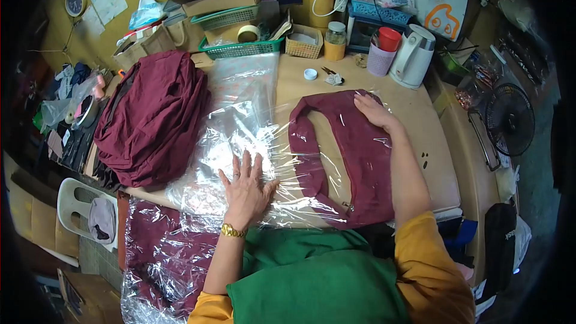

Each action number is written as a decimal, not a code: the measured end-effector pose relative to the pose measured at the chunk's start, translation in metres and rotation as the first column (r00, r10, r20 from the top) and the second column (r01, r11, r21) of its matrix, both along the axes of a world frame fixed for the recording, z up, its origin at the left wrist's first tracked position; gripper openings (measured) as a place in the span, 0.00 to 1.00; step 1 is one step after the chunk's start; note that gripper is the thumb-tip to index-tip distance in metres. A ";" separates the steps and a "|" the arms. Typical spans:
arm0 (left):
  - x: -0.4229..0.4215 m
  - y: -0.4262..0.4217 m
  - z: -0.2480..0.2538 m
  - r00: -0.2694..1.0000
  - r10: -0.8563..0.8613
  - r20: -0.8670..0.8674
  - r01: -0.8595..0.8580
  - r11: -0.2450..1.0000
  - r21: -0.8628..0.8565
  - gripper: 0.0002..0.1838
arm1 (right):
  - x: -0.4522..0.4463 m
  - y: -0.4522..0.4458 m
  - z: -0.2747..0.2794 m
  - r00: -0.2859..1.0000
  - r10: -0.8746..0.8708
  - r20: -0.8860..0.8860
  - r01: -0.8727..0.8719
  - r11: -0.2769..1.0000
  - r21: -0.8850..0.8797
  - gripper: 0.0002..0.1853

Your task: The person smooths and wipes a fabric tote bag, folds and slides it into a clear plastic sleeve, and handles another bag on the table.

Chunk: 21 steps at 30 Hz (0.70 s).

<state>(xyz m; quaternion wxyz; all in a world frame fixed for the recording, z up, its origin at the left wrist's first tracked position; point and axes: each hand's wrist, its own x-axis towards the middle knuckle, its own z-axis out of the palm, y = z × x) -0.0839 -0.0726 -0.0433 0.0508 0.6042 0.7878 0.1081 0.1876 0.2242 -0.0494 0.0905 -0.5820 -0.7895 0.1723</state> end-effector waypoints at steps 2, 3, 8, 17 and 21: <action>0.002 0.002 0.003 0.991 0.046 -0.127 -0.030 0.992 0.124 0.42 | 0.009 -0.020 0.044 0.987 0.161 0.016 -0.160 0.985 -0.071 0.39; 0.005 0.006 0.006 0.989 0.051 -0.138 -0.023 0.981 0.192 0.42 | 0.005 -0.055 0.064 0.970 0.232 0.074 -0.233 0.973 0.002 0.40; -0.002 0.012 -0.011 0.993 0.098 -0.062 -0.094 0.993 0.065 0.42 | -0.002 -0.220 0.045 0.829 0.481 0.286 -0.505 0.863 0.014 0.43; 0.014 0.004 0.031 0.991 0.023 -0.134 0.002 0.982 0.187 0.42 | 0.032 -0.099 0.077 0.900 0.430 -0.077 -0.426 0.903 0.064 0.35; 0.004 0.009 -0.004 0.985 0.129 -0.118 -0.125 0.991 0.046 0.42 | 0.016 -0.037 0.024 0.976 0.140 0.169 -0.161 0.979 0.122 0.36</action>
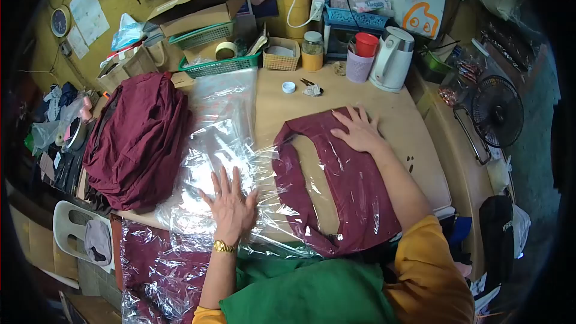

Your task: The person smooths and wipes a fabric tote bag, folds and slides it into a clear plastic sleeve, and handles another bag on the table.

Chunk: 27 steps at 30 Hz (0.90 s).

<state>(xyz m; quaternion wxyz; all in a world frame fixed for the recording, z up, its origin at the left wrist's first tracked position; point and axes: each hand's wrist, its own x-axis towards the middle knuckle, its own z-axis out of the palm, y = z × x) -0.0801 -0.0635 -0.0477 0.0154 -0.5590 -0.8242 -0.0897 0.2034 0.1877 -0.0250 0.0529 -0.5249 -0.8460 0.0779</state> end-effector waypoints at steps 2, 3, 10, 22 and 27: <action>-0.017 -0.005 -0.006 0.994 0.023 0.111 -0.020 0.999 -0.027 0.41 | 0.000 0.017 -0.021 0.999 -0.024 -0.026 0.023 0.999 -0.045 0.36; -0.025 -0.008 -0.013 0.991 0.011 0.131 -0.011 1.000 0.000 0.40 | 0.001 0.023 -0.026 0.998 -0.055 -0.039 0.051 0.994 -0.094 0.36; -0.032 -0.046 0.013 0.958 0.067 0.279 -0.178 0.901 0.395 0.44 | 0.063 -0.027 0.044 0.922 -0.089 -0.377 0.049 0.992 -0.114 0.34; -0.093 -0.094 0.034 0.918 -0.058 0.393 -0.231 0.726 0.648 0.13 | 0.044 -0.114 0.008 0.811 0.029 -0.585 -0.113 0.988 -0.108 0.17; -0.103 -0.314 0.126 0.752 0.532 0.391 -0.617 0.357 0.702 0.13 | -0.123 -0.193 0.097 0.458 0.258 -0.851 -0.498 0.867 -0.006 0.14</action>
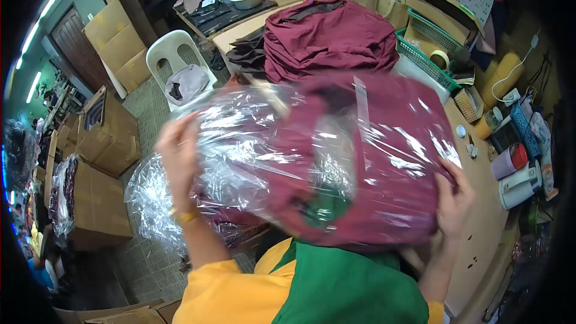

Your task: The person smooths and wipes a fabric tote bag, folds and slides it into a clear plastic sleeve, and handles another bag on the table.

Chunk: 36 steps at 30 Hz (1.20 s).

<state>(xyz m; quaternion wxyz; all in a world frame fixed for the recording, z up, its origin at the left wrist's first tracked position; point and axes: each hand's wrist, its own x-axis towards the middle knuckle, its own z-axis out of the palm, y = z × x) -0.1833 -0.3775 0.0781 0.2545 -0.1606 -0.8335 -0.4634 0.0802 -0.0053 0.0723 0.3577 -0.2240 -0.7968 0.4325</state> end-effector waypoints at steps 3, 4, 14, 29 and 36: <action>0.020 -0.132 -0.008 0.955 0.292 0.046 -0.283 0.948 -0.148 0.15 | -0.100 -0.047 -0.001 0.920 0.367 -0.134 -0.320 0.904 0.283 0.17; 0.031 -0.164 -0.015 0.891 0.447 0.079 -0.392 0.845 -0.365 0.15 | -0.129 -0.062 -0.011 0.887 0.450 -0.102 -0.412 0.873 0.262 0.16; -0.035 -0.095 -0.140 0.695 0.697 0.179 -0.303 0.509 -0.805 0.37 | -0.242 -0.156 -0.144 0.732 0.399 0.552 -0.680 0.484 0.552 0.38; -0.107 -0.160 -0.281 0.624 0.650 0.434 -0.087 0.610 -0.788 0.42 | -0.285 -0.206 -0.167 0.330 0.511 0.794 -0.905 0.411 0.112 0.35; -0.090 -0.172 -0.144 0.713 0.616 0.334 -0.023 0.497 -0.867 0.41 | -0.149 -0.089 -0.078 0.838 0.469 0.279 -0.543 0.674 0.500 0.24</action>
